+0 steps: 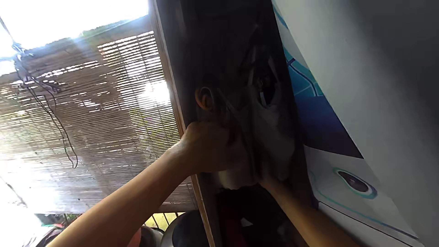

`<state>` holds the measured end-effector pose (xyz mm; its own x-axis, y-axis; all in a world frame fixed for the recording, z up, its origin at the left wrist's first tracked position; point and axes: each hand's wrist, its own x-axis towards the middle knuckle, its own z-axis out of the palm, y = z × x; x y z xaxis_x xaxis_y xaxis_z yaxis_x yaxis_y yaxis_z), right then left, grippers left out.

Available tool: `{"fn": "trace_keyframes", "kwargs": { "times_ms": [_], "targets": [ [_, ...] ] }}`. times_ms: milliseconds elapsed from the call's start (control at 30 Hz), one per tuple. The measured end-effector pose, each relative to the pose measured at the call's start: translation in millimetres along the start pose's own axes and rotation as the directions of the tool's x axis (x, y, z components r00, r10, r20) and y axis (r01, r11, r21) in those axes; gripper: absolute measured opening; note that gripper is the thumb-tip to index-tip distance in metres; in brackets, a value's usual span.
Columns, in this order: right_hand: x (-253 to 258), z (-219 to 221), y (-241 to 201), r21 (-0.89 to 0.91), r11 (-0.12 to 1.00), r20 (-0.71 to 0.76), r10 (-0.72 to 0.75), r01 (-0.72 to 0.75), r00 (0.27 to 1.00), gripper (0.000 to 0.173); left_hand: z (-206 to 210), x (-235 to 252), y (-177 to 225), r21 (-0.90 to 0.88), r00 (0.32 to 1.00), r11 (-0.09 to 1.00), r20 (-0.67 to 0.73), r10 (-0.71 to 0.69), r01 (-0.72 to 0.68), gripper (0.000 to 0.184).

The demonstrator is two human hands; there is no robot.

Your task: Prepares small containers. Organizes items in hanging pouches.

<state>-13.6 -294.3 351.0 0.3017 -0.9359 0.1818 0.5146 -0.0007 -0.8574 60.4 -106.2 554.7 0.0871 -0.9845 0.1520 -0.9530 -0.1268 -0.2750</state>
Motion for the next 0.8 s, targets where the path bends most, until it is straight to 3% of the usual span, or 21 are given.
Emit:
{"fn": "trace_keyframes", "kwargs": {
  "times_ms": [100,200,267,367,467,567,600,667,733,800],
  "targets": [
    [-3.0,3.0,-3.3,-0.064,0.998,-0.019,0.009,-0.01,1.0,0.046,-1.7,4.4,-5.3,0.007,0.998,0.999,-0.022,0.054,-0.054,0.058],
    [-2.7,-3.2,1.7,-0.086,0.996,0.073,0.037,-0.031,0.997,0.049,10.8,5.4,-4.3,0.015,0.986,0.993,-0.122,0.117,-0.116,0.058],
    [-4.4,-5.3,7.1,0.031,0.99,0.179,0.13,-0.138,0.975,0.054,16.3,4.5,-0.5,-0.005,0.978,0.992,-0.164,0.127,-0.129,0.057],
    [-8.1,-8.5,25.0,0.304,0.875,0.324,0.276,-0.376,0.905,0.074,11.5,9.0,-8.4,-0.191,0.971,0.963,-0.181,0.158,-0.192,0.045],
    [-33.2,-7.4,35.3,0.321,0.806,0.374,0.374,-0.497,0.848,0.092,-17.5,19.8,-22.6,-0.375,0.978,0.914,0.07,0.196,-0.156,0.04],
    [-54.7,-8.0,28.3,0.267,0.723,0.537,0.437,-0.637,0.721,0.112,-35.1,26.8,-20.4,-0.329,0.946,0.941,0.272,0.174,-0.078,0.023],
    [-59.6,-7.0,19.8,0.262,0.716,0.51,0.467,-0.647,0.722,0.109,-39.0,27.8,-14.6,-0.251,0.942,0.965,0.299,0.152,-0.076,0.023],
    [-68.1,-5.3,3.2,0.162,0.795,0.301,0.525,-0.585,0.796,0.092,-45.0,30.3,-5.3,-0.117,0.936,0.988,0.326,0.133,-0.099,0.027],
    [-73.2,-8.8,-7.8,0.018,0.908,0.157,0.411,-0.419,0.898,0.069,-45.3,34.6,-4.3,-0.025,0.94,0.992,0.318,0.122,-0.12,0.032],
    [-80.0,-12.0,-18.6,-0.067,0.962,0.171,0.274,-0.266,0.946,0.059,-45.0,35.1,-1.0,0.003,0.94,0.995,0.327,0.095,-0.101,0.037]
  ]
}}
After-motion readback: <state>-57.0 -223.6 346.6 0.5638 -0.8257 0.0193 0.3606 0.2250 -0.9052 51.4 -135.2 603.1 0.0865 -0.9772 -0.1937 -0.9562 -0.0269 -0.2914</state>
